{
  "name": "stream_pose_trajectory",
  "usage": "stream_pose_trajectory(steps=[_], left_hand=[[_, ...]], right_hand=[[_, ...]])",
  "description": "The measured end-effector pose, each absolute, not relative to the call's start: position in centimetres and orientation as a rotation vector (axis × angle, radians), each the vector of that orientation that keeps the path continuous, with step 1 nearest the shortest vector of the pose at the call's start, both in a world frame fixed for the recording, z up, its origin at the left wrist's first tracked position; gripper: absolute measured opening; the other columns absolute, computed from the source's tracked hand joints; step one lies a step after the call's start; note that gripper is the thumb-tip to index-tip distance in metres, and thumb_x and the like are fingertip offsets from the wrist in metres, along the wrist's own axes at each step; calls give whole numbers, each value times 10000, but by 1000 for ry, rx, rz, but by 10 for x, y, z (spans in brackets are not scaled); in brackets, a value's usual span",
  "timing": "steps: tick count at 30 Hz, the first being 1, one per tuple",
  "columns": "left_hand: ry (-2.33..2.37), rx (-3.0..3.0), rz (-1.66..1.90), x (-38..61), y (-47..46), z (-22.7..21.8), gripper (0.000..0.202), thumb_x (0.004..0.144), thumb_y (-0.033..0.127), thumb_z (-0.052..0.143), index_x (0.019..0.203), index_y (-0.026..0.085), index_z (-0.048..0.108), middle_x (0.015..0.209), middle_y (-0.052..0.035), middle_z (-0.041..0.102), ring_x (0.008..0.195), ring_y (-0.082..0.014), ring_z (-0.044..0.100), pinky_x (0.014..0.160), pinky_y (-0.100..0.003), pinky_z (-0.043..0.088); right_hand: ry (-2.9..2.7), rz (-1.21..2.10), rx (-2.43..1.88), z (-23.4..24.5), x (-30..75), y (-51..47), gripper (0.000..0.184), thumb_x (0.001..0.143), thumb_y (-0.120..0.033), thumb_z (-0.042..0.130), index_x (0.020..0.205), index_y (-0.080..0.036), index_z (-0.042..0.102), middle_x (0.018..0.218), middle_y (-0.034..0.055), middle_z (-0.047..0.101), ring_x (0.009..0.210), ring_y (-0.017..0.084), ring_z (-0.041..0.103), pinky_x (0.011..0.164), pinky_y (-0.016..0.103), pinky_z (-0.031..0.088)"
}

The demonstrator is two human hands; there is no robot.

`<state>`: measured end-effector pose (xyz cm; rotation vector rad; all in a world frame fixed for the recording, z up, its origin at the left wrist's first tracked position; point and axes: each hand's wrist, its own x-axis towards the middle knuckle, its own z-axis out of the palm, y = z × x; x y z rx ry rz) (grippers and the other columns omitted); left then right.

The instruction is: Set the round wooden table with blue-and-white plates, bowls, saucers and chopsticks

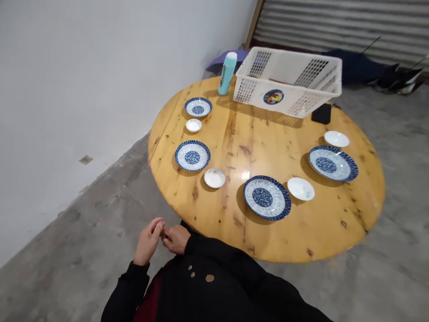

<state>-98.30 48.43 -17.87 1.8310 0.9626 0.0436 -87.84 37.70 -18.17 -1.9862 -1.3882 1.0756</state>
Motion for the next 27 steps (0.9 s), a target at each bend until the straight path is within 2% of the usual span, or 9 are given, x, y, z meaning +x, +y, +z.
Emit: stream_pose_trajectory(steps=[3,7,15,20,27], left_hand=[[928,1848,40,-950,517,-172,455,869,482,466,1128,153,644,1082,-138,737,1031,-248,690,940,-368,512],[824,1827,-19,-906,540,-168,414,854,455,492,1083,153,660,1036,-126,748,993,-236,702,911,-346,525],[680,1713,-71,-808,605,-169,404,795,470,594,986,131,703,953,-131,753,914,-227,708,764,-297,537],[657,1637,-48,-715,671,-171,321,773,415,619,899,131,698,898,-120,739,782,-168,688,676,-245,502],[629,1586,-55,-564,748,-189,218,816,332,600,749,128,633,739,-87,683,625,-117,630,578,-210,463]], right_hand=[[-1278,1074,-2017,-183,-853,400,337,884,-211,491,1144,-194,706,1010,82,760,917,222,695,734,277,425],[-1094,1006,-2073,-190,-825,408,348,895,-221,477,1149,-174,710,1057,95,754,950,229,692,784,293,449],[-583,776,-2077,-221,-807,395,358,897,-294,422,1025,-170,732,934,86,758,835,207,695,739,291,480],[-97,698,-1971,-243,-803,404,418,850,-413,410,976,-161,718,776,80,737,703,214,694,687,320,529],[438,518,-1829,-240,-808,446,510,745,-591,501,945,-160,683,757,92,736,640,234,698,657,356,565]])
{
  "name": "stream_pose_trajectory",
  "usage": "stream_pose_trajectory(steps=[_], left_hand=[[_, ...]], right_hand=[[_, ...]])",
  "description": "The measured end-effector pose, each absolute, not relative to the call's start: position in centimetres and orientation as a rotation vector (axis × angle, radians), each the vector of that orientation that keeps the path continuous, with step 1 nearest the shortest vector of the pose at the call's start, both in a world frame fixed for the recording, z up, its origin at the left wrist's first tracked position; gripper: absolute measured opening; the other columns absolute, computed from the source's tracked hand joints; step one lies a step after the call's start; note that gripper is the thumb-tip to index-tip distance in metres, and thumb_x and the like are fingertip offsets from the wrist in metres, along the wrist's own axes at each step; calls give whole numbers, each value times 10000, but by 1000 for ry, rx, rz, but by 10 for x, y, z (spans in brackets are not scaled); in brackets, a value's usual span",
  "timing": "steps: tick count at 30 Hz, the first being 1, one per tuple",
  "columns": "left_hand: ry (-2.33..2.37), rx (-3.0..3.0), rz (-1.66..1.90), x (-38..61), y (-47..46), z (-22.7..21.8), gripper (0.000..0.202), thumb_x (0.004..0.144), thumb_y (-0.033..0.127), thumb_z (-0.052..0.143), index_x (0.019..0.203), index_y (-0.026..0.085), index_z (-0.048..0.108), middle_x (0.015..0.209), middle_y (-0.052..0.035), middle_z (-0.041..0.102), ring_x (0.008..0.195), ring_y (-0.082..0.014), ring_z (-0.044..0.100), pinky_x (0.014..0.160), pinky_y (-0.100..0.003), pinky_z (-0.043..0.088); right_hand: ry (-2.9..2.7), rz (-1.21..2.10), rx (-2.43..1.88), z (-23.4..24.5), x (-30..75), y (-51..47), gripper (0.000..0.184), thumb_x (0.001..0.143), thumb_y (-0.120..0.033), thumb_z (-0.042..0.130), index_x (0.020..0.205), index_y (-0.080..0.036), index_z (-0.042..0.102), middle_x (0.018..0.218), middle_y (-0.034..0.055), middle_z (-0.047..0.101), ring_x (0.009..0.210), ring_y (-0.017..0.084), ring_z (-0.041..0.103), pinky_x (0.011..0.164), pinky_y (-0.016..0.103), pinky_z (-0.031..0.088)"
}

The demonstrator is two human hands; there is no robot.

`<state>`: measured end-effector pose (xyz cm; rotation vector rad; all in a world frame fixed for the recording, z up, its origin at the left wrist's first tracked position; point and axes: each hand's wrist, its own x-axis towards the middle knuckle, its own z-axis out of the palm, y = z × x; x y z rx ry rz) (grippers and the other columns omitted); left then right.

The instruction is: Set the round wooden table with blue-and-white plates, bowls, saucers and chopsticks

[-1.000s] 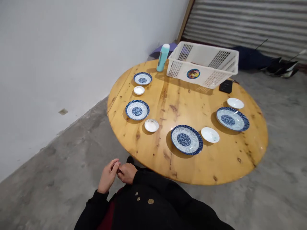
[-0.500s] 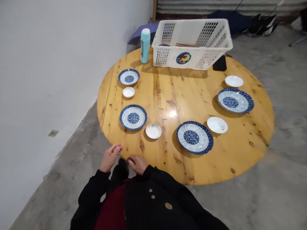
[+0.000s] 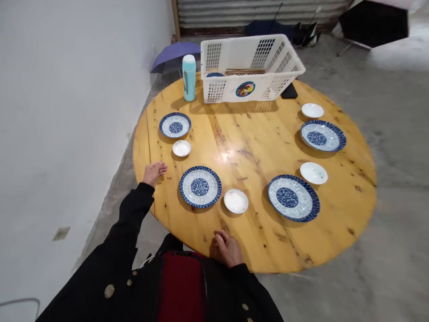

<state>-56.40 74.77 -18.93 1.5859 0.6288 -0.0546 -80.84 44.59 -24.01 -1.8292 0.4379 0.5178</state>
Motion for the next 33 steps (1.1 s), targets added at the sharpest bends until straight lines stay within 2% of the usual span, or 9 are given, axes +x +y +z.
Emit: stream_pose_trajectory(steps=[5,9,15,20,25,29,33], left_hand=[[634,1611,-102,-470,770,-210,248,866,323,583,691,147,570,674,-59,637,579,-101,596,537,-194,443],[649,1637,-134,-411,774,-220,298,907,331,555,675,145,545,601,-39,595,523,-94,566,529,-198,447],[632,1643,-153,-355,774,-228,284,928,325,552,731,120,560,604,-60,614,539,-125,617,537,-222,489],[649,1675,-145,-337,774,-230,151,906,194,523,805,94,574,582,-62,607,552,-164,643,529,-261,527],[623,1749,-110,-334,771,-213,109,849,80,469,820,66,574,633,-68,616,579,-147,634,584,-279,564],[541,1842,-82,-340,777,-193,144,890,102,419,848,37,541,759,-48,622,632,-64,594,711,-253,566],[290,1945,20,-365,784,-172,210,931,178,396,807,41,498,658,29,519,609,-31,582,760,-281,560]], right_hand=[[625,478,-1818,-225,-822,470,525,719,-634,519,924,-177,678,746,77,733,646,234,700,632,351,578],[745,437,-1839,-215,-832,481,500,713,-624,532,913,-193,688,775,78,744,693,244,714,681,357,596],[902,338,-1794,-217,-852,488,456,712,-646,533,858,-243,689,742,75,741,646,267,711,619,395,601],[991,279,-1692,-223,-853,499,486,664,-644,606,863,-207,681,732,97,740,621,264,703,558,384,572],[1027,245,-1628,-220,-839,511,504,657,-627,624,882,-179,670,731,94,735,623,236,699,567,354,561],[1044,181,-1683,-208,-828,512,514,683,-636,608,879,-165,671,767,99,740,632,220,693,592,349,566],[1007,-14,-1762,-193,-807,510,503,773,-604,584,957,-147,682,797,88,736,652,199,694,669,352,579]])
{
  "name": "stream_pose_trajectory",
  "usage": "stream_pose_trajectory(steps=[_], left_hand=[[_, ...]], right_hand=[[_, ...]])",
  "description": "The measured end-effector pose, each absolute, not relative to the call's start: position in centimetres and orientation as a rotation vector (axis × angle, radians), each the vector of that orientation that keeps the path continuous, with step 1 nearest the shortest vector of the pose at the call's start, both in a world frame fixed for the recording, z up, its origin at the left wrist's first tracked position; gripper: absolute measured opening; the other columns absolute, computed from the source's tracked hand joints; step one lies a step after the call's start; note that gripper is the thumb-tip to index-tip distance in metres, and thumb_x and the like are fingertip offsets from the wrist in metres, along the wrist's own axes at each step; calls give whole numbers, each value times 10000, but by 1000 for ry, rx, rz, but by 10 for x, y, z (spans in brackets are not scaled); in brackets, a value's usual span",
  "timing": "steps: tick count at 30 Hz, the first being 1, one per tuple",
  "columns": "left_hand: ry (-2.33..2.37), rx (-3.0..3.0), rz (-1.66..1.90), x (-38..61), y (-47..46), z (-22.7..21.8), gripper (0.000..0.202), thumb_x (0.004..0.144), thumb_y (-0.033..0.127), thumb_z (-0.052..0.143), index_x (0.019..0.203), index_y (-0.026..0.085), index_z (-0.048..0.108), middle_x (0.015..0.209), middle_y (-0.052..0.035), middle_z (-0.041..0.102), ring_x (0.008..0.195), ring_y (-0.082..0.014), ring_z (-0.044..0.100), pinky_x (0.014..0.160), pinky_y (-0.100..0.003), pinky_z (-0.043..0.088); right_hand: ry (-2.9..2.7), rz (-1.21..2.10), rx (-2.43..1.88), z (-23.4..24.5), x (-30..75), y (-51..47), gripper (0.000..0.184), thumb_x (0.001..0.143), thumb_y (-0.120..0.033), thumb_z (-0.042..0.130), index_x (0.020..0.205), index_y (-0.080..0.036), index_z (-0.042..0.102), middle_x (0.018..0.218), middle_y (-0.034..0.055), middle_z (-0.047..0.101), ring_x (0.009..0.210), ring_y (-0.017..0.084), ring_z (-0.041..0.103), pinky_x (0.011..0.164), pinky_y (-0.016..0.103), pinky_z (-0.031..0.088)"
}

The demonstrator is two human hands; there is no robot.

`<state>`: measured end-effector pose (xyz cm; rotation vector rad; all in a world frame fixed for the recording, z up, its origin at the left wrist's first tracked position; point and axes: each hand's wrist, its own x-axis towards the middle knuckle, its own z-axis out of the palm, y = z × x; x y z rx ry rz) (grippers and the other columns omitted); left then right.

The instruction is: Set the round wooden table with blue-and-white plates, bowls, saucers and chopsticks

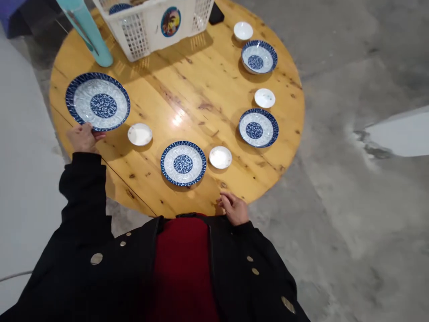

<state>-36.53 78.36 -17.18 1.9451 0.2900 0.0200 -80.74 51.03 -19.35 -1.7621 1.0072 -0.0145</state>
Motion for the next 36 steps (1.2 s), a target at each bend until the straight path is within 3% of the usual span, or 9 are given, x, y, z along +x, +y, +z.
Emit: stream_pose_trajectory(steps=[3,7,12,16,23,31,36], left_hand=[[180,1928,-21,-408,782,-154,218,906,231,460,761,78,513,601,51,496,558,-33,546,725,-290,574],[78,1818,-176,-477,764,-144,214,814,262,579,645,144,521,560,48,490,477,-75,508,558,-244,559],[-77,1827,-560,-546,735,-155,240,823,301,559,620,175,538,538,19,545,480,-131,568,483,-233,480],[-240,1909,-694,-582,718,-168,328,843,362,501,563,208,425,489,28,482,468,-145,590,447,-226,386],[-415,2144,-751,-597,704,-173,366,891,349,436,560,221,344,486,15,493,551,-157,622,555,-249,357],[-627,2509,-722,-564,707,-170,342,925,347,438,654,205,591,655,-80,679,748,-241,649,657,-294,358],[-647,2639,-721,-549,708,-172,365,921,403,463,687,192,648,801,-124,717,804,-266,652,665,-302,363]], right_hand=[[909,-105,-1772,-180,-779,513,506,826,-606,551,981,-143,683,796,74,728,630,177,689,656,333,580],[783,-196,-1780,-163,-734,519,536,858,-636,514,1023,-148,665,786,53,709,604,154,673,625,302,570],[760,-218,-1797,-156,-706,519,612,887,-669,440,1141,-144,629,772,45,698,579,147,663,570,272,547],[822,-257,-1896,-163,-717,513,539,857,-609,515,1078,-139,658,675,19,665,527,154,624,544,285,542],[984,-156,-1820,-183,-737,499,377,776,-539,593,802,-165,634,448,-16,576,409,170,571,437,277,488],[963,-4,-1945,-198,-708,496,249,787,-414,561,666,-197,569,444,1,589,402,168,583,481,267,472],[947,115,-2089,-202,-695,496,256,836,-372,516,666,-188,569,520,18,621,412,153,568,512,265,445]])
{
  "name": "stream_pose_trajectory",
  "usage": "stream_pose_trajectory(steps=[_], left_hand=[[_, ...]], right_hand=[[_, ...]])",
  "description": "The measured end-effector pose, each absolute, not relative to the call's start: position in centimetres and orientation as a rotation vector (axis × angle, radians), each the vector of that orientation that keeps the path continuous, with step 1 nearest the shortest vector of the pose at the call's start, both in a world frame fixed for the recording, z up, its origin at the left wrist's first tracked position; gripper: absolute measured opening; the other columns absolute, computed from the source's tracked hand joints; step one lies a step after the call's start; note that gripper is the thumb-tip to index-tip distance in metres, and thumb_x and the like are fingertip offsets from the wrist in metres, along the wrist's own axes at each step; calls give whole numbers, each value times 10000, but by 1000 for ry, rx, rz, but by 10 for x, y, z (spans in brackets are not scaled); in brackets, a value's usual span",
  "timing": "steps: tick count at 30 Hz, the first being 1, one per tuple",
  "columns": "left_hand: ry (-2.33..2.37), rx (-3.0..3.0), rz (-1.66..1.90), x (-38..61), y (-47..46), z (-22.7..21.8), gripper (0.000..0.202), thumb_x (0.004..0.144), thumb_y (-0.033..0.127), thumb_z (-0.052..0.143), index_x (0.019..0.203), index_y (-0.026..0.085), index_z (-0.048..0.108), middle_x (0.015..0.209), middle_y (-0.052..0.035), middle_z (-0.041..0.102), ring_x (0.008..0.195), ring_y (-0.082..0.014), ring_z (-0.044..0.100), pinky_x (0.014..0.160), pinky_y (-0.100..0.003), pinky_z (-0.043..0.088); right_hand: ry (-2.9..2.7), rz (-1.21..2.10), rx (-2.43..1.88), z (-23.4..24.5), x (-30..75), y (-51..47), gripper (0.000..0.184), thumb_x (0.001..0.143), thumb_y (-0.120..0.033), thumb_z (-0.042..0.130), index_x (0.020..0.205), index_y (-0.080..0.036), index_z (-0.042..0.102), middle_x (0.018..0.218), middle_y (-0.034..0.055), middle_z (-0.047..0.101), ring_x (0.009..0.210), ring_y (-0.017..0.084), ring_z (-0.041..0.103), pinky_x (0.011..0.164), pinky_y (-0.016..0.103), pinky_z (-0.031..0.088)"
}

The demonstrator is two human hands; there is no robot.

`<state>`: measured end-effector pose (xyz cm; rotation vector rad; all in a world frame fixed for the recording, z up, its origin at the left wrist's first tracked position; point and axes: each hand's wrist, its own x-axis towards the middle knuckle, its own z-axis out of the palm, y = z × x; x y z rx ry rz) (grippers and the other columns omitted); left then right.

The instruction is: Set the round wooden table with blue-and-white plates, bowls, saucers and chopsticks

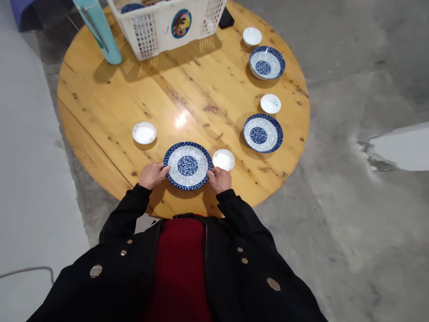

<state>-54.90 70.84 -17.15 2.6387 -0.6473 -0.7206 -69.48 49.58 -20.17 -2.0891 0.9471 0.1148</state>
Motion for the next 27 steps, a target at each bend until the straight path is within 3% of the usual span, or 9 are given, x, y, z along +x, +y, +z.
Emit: stream_pose_trajectory(steps=[6,14,21,27], left_hand=[[-656,2698,-750,-538,707,-175,388,906,434,496,643,190,642,785,-136,706,817,-284,652,668,-309,378],[-656,2783,-794,-530,705,-174,428,913,499,474,720,188,697,837,-131,718,864,-276,650,683,-298,400],[-718,2796,-823,-526,706,-170,453,915,524,438,715,196,677,856,-113,729,863,-262,658,655,-289,381],[-646,2732,-775,-518,706,-178,490,923,604,379,873,195,644,916,-123,732,896,-270,659,721,-297,411]], right_hand=[[858,209,-2537,-206,-685,490,335,883,-386,505,669,-165,639,627,78,663,620,198,616,569,269,347],[857,430,-2781,-200,-675,494,417,963,-420,434,861,-140,725,852,140,732,785,232,645,574,281,234],[859,536,-2773,-192,-671,494,428,986,-440,403,973,-150,718,940,146,739,848,238,656,627,270,312],[930,379,-2476,-202,-674,498,472,961,-507,448,843,-122,695,780,153,719,772,243,667,644,275,412]])
